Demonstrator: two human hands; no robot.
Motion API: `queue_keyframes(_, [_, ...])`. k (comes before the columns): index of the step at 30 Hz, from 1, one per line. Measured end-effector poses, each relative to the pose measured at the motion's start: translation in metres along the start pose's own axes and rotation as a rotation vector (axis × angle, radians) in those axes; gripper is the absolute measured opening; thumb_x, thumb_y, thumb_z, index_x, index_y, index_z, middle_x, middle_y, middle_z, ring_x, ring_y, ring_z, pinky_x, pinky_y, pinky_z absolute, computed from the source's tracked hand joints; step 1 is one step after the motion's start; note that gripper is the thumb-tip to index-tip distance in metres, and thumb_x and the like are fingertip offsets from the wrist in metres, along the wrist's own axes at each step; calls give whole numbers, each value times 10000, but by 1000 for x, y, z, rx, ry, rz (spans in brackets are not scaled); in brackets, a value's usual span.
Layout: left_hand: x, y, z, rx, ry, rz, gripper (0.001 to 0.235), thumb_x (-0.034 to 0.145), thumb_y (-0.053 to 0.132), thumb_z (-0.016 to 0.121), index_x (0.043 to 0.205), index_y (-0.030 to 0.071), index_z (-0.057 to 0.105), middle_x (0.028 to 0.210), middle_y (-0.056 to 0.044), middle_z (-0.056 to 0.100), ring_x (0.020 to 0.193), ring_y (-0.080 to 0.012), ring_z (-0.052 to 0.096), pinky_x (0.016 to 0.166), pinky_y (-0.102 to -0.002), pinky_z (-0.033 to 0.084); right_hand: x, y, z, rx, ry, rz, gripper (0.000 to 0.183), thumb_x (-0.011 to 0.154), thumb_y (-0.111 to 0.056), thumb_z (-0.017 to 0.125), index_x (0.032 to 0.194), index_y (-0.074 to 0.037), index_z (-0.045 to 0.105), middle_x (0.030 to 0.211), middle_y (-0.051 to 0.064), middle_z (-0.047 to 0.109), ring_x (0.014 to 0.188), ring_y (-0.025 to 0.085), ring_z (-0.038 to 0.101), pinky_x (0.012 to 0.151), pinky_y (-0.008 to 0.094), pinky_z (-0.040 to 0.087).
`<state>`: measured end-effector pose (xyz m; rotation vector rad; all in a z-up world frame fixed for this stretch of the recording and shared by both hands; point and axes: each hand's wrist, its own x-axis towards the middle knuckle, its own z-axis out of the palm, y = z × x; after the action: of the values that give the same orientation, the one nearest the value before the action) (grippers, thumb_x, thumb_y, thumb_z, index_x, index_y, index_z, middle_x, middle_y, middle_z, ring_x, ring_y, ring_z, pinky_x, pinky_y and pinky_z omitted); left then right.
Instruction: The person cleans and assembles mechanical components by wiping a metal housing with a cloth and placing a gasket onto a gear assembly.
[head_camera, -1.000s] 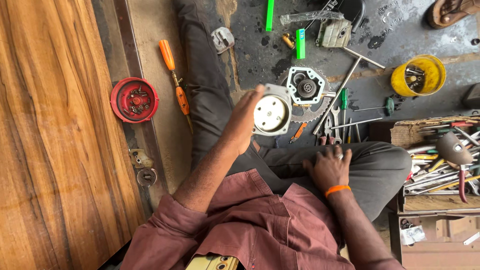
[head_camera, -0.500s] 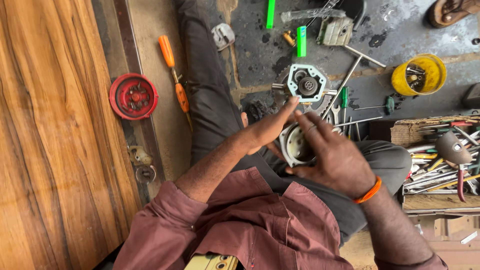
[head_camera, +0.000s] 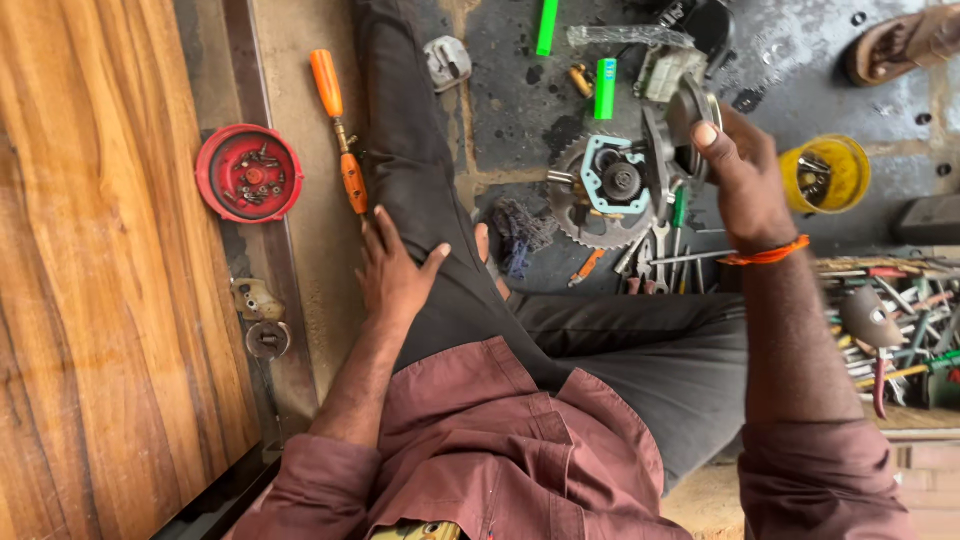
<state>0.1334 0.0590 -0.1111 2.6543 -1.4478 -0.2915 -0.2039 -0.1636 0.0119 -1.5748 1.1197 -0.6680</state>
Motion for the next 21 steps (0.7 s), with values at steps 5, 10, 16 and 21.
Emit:
queue_keyframes(5, [3,-8,20,-319,-114,-183,1257,800,719,737,1611,-25,131,1445,-359,455,1275,-472,554,1020,-517,510,10,-6,10,-430,19,63,1063,824,-792,637,1502,18,512,1146,245,721,983,303,727,874,449,609])
queue_keyframes(10, [20,2,9,-286,-193,-234,1290,764,725,762,1574,-47,118,1388,-340,474,1260,-458,552,995,-534,510,11,-9,21,-865,9,-228,1038,874,-813,730,1503,-1,587,1253,190,726,1139,331,718,977,486,560])
queue_keyframes(16, [20,0,3,-293,-221,-220,1252,791,722,748,1573,-26,120,1355,-326,482,1236,-447,565,967,-544,526,17,-13,36,-1031,-17,-248,964,863,-790,748,1434,-25,616,1217,185,722,1051,323,732,882,475,588])
queue_keyframes(21, [22,-2,4,-253,-287,-210,1224,830,737,701,1584,-19,104,1340,-332,481,1233,-424,575,944,-539,540,16,-28,46,-1130,-41,-196,938,856,-785,747,1424,-53,600,1166,181,720,988,320,742,813,457,601])
